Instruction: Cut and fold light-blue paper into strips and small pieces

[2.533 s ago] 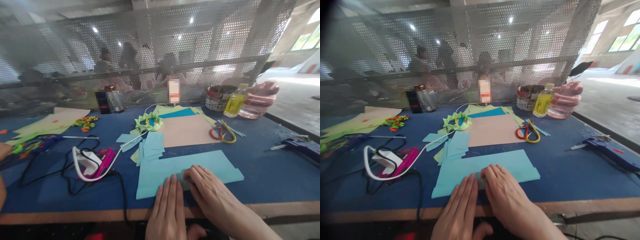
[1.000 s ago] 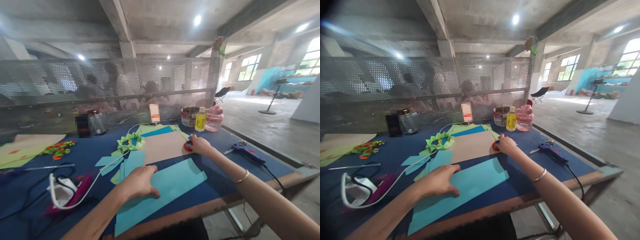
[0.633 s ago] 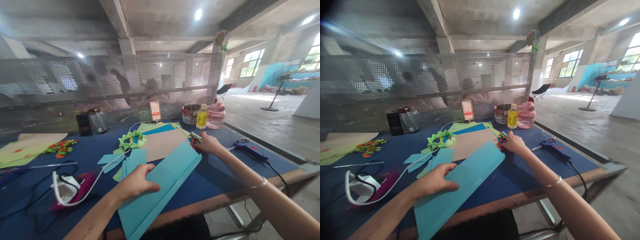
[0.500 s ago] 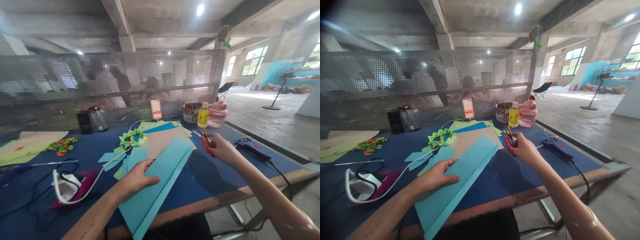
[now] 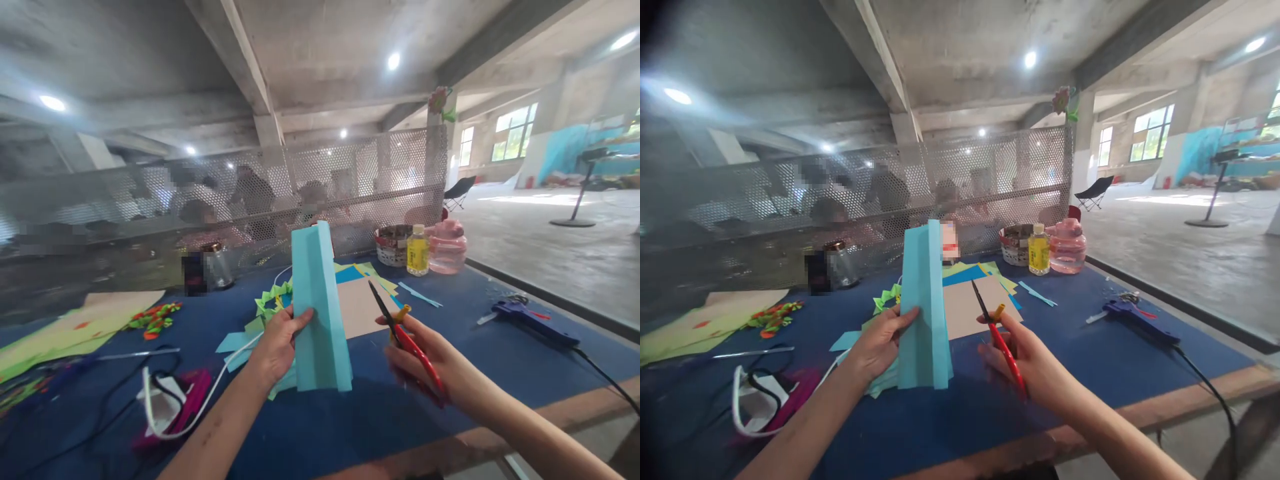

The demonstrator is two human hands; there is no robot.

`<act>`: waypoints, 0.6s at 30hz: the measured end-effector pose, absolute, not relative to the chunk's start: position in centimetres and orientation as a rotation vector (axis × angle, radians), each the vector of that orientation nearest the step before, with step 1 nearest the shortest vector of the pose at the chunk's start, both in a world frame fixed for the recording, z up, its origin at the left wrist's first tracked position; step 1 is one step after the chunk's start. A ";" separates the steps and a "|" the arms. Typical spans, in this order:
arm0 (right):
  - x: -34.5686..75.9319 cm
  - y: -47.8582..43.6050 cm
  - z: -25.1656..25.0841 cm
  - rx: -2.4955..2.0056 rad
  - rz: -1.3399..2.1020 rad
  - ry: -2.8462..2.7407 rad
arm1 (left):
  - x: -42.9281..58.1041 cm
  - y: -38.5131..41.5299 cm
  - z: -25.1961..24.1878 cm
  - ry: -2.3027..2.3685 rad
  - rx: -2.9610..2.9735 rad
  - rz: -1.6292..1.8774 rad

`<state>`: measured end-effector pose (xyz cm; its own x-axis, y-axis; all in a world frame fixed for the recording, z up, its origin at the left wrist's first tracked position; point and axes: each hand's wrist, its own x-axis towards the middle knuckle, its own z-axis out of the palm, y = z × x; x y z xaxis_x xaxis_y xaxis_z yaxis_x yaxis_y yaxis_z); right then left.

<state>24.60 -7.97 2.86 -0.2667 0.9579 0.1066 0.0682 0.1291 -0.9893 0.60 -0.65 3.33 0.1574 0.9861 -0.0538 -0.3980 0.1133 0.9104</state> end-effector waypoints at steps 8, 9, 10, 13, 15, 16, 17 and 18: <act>21.2 -0.4 4.4 -1.012 1.199 -1.558 | -0.9 2.3 4.3 0.691 0.882 1.398; 20.9 0.2 4.4 -1.020 1.210 -1.551 | -1.0 2.6 4.3 0.672 0.892 1.428; 20.6 0.6 4.4 -1.033 1.229 -1.534 | -1.1 2.8 4.2 0.652 0.904 1.461; 20.2 1.1 4.0 -1.060 1.330 -1.419 | -1.4 3.2 3.8 0.596 0.965 1.537; 20.1 0.9 3.7 -1.053 1.405 -1.307 | -1.6 3.3 3.5 0.571 1.021 1.558; 20.1 0.8 3.5 -1.041 1.446 -1.255 | -1.6 3.4 3.3 0.567 1.048 1.557; 20.2 0.6 3.4 -1.017 1.492 -1.215 | -1.7 3.4 3.1 0.564 1.066 1.553; 20.2 0.4 3.3 -0.984 1.542 -1.182 | -1.7 3.5 2.9 0.571 1.089 1.542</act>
